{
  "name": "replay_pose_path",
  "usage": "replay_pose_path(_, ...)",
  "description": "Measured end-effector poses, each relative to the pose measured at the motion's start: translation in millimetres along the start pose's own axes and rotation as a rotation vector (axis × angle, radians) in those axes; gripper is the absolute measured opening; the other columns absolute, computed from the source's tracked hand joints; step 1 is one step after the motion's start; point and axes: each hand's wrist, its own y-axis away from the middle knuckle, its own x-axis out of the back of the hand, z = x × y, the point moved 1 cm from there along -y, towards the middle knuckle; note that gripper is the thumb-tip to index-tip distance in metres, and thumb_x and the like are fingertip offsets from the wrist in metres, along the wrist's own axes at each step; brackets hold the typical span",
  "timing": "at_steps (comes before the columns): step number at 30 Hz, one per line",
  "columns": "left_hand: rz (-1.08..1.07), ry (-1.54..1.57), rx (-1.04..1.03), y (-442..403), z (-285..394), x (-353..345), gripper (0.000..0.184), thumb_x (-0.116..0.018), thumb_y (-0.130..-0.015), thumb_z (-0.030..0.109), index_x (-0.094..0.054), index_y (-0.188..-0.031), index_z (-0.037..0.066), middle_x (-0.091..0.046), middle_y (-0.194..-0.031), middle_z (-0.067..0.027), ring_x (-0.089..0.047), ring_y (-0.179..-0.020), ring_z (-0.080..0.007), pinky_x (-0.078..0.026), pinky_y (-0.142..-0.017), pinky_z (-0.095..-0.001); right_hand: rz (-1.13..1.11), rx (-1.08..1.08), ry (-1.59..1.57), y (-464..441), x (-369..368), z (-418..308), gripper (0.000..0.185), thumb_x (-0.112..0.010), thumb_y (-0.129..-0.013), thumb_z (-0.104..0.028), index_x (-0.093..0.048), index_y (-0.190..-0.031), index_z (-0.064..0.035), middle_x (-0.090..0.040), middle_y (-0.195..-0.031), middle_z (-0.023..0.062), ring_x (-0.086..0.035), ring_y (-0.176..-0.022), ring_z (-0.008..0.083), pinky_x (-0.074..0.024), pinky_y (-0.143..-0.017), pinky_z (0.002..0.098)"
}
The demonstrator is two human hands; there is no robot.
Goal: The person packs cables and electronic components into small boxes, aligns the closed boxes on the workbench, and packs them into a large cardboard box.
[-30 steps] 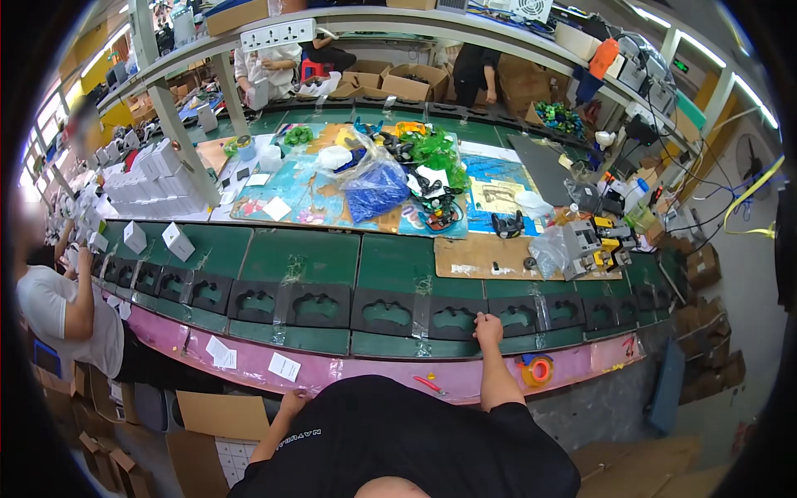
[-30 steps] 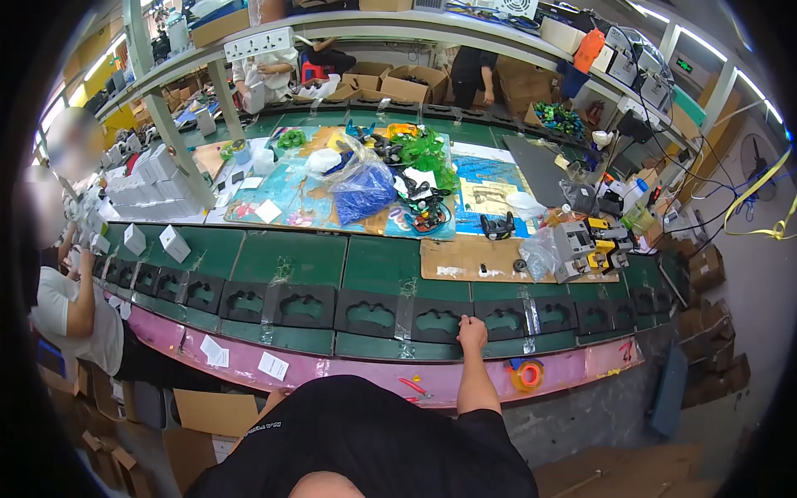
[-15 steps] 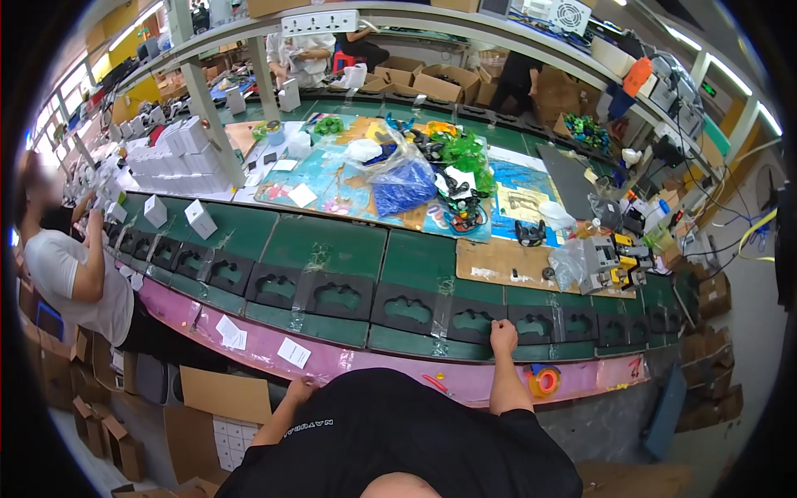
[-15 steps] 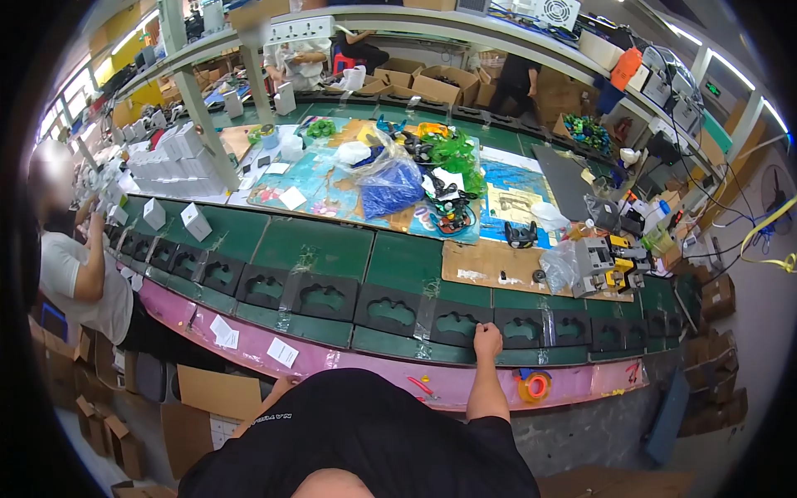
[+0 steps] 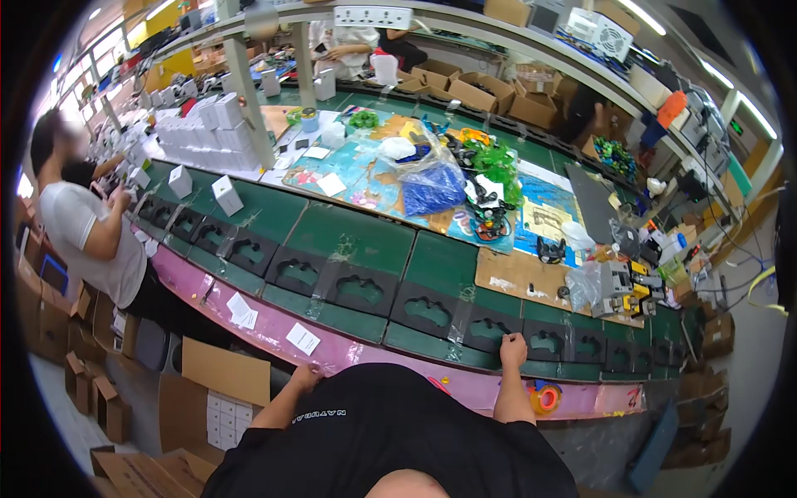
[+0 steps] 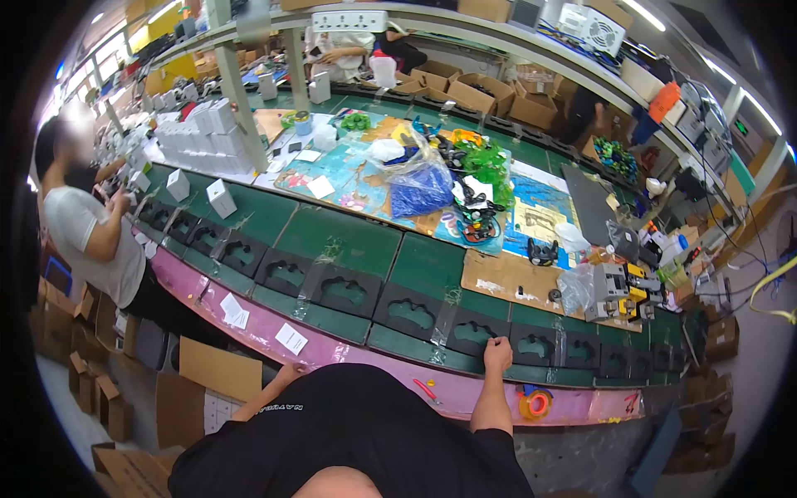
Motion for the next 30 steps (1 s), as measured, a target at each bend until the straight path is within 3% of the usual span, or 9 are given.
replay_pose_path(6,0.08,-0.061,-0.073,-5.6,-12.8,-13.5,0.041,-0.063,-0.078,0.033,-0.069,-0.107,0.005,-0.067,-0.103,-0.0234,-0.065,-0.097,-0.0387,-0.051,-0.086,-0.044,0.032,0.129,0.019,2.6,-4.7,3.1,0.022,-0.06,-0.079,-0.029,-0.07,-0.09,-0.0131,-0.07,-0.09,0.0133,-0.066,-0.085,0.0364,-0.0517,-0.074,0.0451)
replay_pose_path(10,0.085,-0.07,-0.044,-3.0,-3.3,-13.5,0.039,-0.063,-0.079,0.031,-0.069,-0.108,0.007,-0.067,-0.106,-0.0196,-0.065,-0.101,-0.0343,-0.05,-0.089,-0.0424,0.041,0.058,-0.112,-7.4,-9.6,8.4,0.029,-0.061,-0.082,-0.029,-0.07,-0.094,-0.0037,-0.069,-0.092,0.0193,-0.065,-0.089,0.0387,-0.049,-0.077,0.0449)
replay_pose_path(13,0.063,-0.074,0.019,0.3,1.8,-10.1,0.043,-0.064,-0.079,0.033,-0.067,-0.114,0.009,-0.067,-0.111,-0.0174,-0.064,-0.104,-0.0335,-0.049,-0.091,-0.0414,0.031,-0.066,-0.429,-23.7,-26.4,5.9,0.027,-0.059,-0.088,-0.024,-0.067,-0.088,0.0014,-0.065,-0.072,0.0125,-0.059,-0.061,0.0225,-0.0461,-0.059,0.0387)
replay_pose_path(15,0.065,-0.059,0.023,2.9,3.1,-9.8,0.046,-0.065,-0.079,0.034,-0.066,-0.116,0.007,-0.067,-0.11,-0.0189,-0.064,-0.103,-0.0341,-0.05,-0.09,-0.0408,0.049,0.102,-0.431,-26.2,-41.3,-6.6,0.023,-0.058,-0.09,-0.021,-0.066,-0.088,0.0005,-0.06,-0.067,0.008,-0.055,-0.056,0.0168,-0.0433,-0.051,0.033)
replay_pose_path(17,0.056,-0.053,0.021,6.2,5.6,-9.9,0.049,-0.067,-0.079,0.035,-0.064,-0.118,0.006,-0.067,-0.108,-0.0205,-0.065,-0.101,-0.0347,-0.05,-0.09,-0.0402,-0.203,0.028,-0.743,-21.2,-60.5,-28.6,0.022,-0.058,-0.092,-0.02,-0.065,-0.088,0.0001,-0.058,-0.067,0.0056,-0.053,-0.054,0.0132,-0.0412,-0.046,0.0267)
replay_pose_path(20,0.066,-0.066,0.039,10.2,12.3,-12.6,0.05,-0.067,-0.08,0.036,-0.064,-0.119,0.005,-0.067,-0.11,-0.0201,-0.064,-0.104,-0.035,-0.05,-0.091,-0.0407,-0.551,-0.029,-0.798,5.8,-75.1,-65.6,0.026,-0.058,-0.094,-0.024,-0.063,-0.086,-0.0004,-0.059,-0.067,0.005,-0.052,-0.049,0.011,-0.0361,-0.041,0.022)
replay_pose_path(21,0.059,-0.06,0.069,11.4,15.4,-12.3,0.05,-0.067,-0.08,0.036,-0.063,-0.12,0.005,-0.066,-0.112,-0.0201,-0.063,-0.105,-0.0353,-0.05,-0.092,-0.0407,-0.567,0.11,-0.668,3.6,-92.8,-61.3,0.024,-0.06,-0.092,-0.025,-0.064,-0.087,-0.0023,-0.062,-0.068,0.0058,-0.055,-0.049,0.0143,-0.0409,-0.045,0.0271)
replay_pose_path(23,0.055,-0.054,0.096,10.0,16.3,-13.8,0.051,-0.067,-0.081,0.036,-0.062,-0.121,0.005,-0.066,-0.113,-0.0201,-0.063,-0.107,-0.0357,-0.049,-0.092,-0.0408,-0.244,0.331,-0.15,29.1,-75.4,-81.5,0.019,-0.062,-0.088,-0.024,-0.066,-0.088,-0.0054,-0.065,-0.07,0.0066,-0.061,-0.057,0.0198,-0.0469,-0.056,0.0347)
replay_pose_path(30,0.078,-0.041,0.07,7.9,4.2,-23.1,0.055,-0.067,-0.081,0.036,-0.059,-0.126,0.007,-0.064,-0.118,-0.0205,-0.061,-0.11,-0.0362,-0.048,-0.095,-0.0406,-0.179,0.381,-0.165,41.5,-67.3,-71.3,0.015,-0.065,-0.084,-0.021,-0.066,-0.089,-0.007,-0.068,-0.08,0.0084,-0.065,-0.075,0.0253,-0.0492,-0.068,0.0383)
